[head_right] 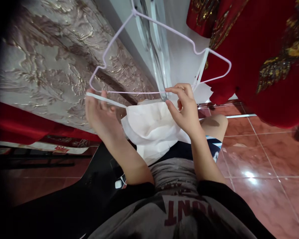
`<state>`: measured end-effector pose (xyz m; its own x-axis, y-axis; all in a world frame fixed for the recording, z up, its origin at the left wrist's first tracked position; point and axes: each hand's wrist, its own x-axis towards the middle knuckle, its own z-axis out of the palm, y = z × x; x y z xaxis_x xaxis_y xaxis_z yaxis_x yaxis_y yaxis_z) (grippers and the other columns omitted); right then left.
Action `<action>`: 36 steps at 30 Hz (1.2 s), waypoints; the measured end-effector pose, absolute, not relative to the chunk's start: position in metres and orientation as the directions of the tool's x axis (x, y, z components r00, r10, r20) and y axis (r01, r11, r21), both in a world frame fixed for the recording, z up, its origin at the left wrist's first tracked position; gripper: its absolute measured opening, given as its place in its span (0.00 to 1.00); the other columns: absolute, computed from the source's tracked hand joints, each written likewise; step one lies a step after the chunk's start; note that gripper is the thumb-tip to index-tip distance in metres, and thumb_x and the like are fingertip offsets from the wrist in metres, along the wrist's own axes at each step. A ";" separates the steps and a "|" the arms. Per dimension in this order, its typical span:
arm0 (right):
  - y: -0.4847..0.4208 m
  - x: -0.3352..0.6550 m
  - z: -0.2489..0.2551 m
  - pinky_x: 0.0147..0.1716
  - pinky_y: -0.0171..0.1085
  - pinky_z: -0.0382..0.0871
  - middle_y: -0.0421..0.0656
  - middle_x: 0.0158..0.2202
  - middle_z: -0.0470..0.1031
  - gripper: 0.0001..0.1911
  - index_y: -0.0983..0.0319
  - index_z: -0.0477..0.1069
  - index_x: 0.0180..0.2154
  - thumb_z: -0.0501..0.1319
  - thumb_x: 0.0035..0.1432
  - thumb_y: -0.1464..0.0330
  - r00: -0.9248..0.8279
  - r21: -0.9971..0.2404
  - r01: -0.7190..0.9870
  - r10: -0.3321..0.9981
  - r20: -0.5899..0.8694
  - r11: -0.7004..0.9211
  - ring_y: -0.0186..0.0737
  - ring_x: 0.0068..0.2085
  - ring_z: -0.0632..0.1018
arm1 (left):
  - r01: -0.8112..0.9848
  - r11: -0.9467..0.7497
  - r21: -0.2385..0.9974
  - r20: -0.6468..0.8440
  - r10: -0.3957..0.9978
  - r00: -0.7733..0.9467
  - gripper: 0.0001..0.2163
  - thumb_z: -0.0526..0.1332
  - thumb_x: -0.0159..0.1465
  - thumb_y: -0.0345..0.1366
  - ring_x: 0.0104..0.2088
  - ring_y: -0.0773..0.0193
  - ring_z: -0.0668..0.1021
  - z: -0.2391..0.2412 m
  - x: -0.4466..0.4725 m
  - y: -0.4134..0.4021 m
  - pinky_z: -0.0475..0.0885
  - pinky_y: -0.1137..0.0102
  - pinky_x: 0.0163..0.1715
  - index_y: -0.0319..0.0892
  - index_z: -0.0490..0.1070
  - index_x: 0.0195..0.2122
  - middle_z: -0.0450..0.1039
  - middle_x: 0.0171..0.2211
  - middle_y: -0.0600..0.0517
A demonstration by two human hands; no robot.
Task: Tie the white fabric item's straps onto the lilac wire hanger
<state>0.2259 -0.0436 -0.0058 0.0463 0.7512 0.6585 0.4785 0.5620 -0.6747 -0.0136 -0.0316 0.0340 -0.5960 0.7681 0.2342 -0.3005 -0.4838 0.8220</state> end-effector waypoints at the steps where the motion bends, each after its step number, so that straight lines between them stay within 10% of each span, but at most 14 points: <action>1: -0.043 0.226 -0.006 0.32 0.40 0.77 0.46 0.52 0.71 0.15 0.50 0.77 0.56 0.64 0.71 0.57 0.053 -0.667 0.484 0.742 0.668 0.566 0.34 0.35 0.74 | -0.304 -0.479 0.823 0.225 0.767 -0.601 0.13 0.63 0.72 0.32 0.65 0.55 0.77 0.034 -0.011 -0.031 0.72 0.78 0.31 0.41 0.73 0.56 0.58 0.77 0.41; 5: -0.046 0.226 -0.002 0.35 0.42 0.79 0.45 0.51 0.73 0.14 0.50 0.79 0.55 0.65 0.70 0.57 0.067 -0.671 0.484 0.740 0.669 0.563 0.36 0.37 0.76 | -0.366 -0.409 0.836 0.138 0.802 -0.581 0.14 0.63 0.73 0.30 0.48 0.63 0.83 0.033 -0.007 -0.027 0.66 0.79 0.25 0.41 0.73 0.59 0.71 0.69 0.39; 10: -0.046 0.219 -0.009 0.36 0.43 0.80 0.44 0.58 0.75 0.17 0.48 0.78 0.57 0.65 0.69 0.56 0.045 -0.705 0.411 0.760 0.648 0.577 0.37 0.39 0.78 | -0.462 -0.389 0.797 0.201 0.892 -0.405 0.13 0.56 0.79 0.33 0.30 0.66 0.81 0.034 0.004 -0.033 0.60 0.77 0.18 0.36 0.77 0.40 0.83 0.39 0.40; 14: -0.031 0.231 -0.031 0.31 0.39 0.73 0.43 0.46 0.76 0.09 0.55 0.77 0.45 0.66 0.64 0.62 0.604 -0.748 0.333 0.479 0.637 0.575 0.35 0.33 0.75 | -0.512 -0.439 0.739 0.247 0.882 -0.400 0.18 0.51 0.81 0.28 0.22 0.71 0.74 0.037 0.010 -0.031 0.57 0.78 0.16 0.37 0.74 0.35 0.80 0.32 0.45; 20: -0.025 0.249 -0.033 0.30 0.34 0.69 0.41 0.36 0.80 0.08 0.60 0.78 0.33 0.68 0.60 0.62 0.452 -0.953 0.051 0.845 0.288 0.298 0.31 0.30 0.74 | -0.509 -0.429 0.746 0.226 0.882 -0.414 0.21 0.46 0.82 0.27 0.17 0.72 0.69 0.037 0.010 -0.022 0.55 0.76 0.15 0.38 0.70 0.32 0.77 0.28 0.49; 36: -0.036 0.255 -0.022 0.38 0.41 0.73 0.40 0.32 0.84 0.10 0.58 0.85 0.34 0.68 0.64 0.61 0.564 -0.808 0.449 0.581 0.587 0.381 0.38 0.35 0.80 | -0.377 -0.389 0.840 0.215 0.878 -0.428 0.17 0.53 0.81 0.31 0.17 0.72 0.67 0.033 0.009 -0.024 0.60 0.77 0.16 0.42 0.71 0.32 0.78 0.29 0.51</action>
<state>0.2551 -0.0363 -0.0216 0.5638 0.5811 0.5870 0.4490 0.3809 -0.8083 0.0090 -0.0240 0.0330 -0.4277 0.8780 0.2149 -0.3770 -0.3894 0.8403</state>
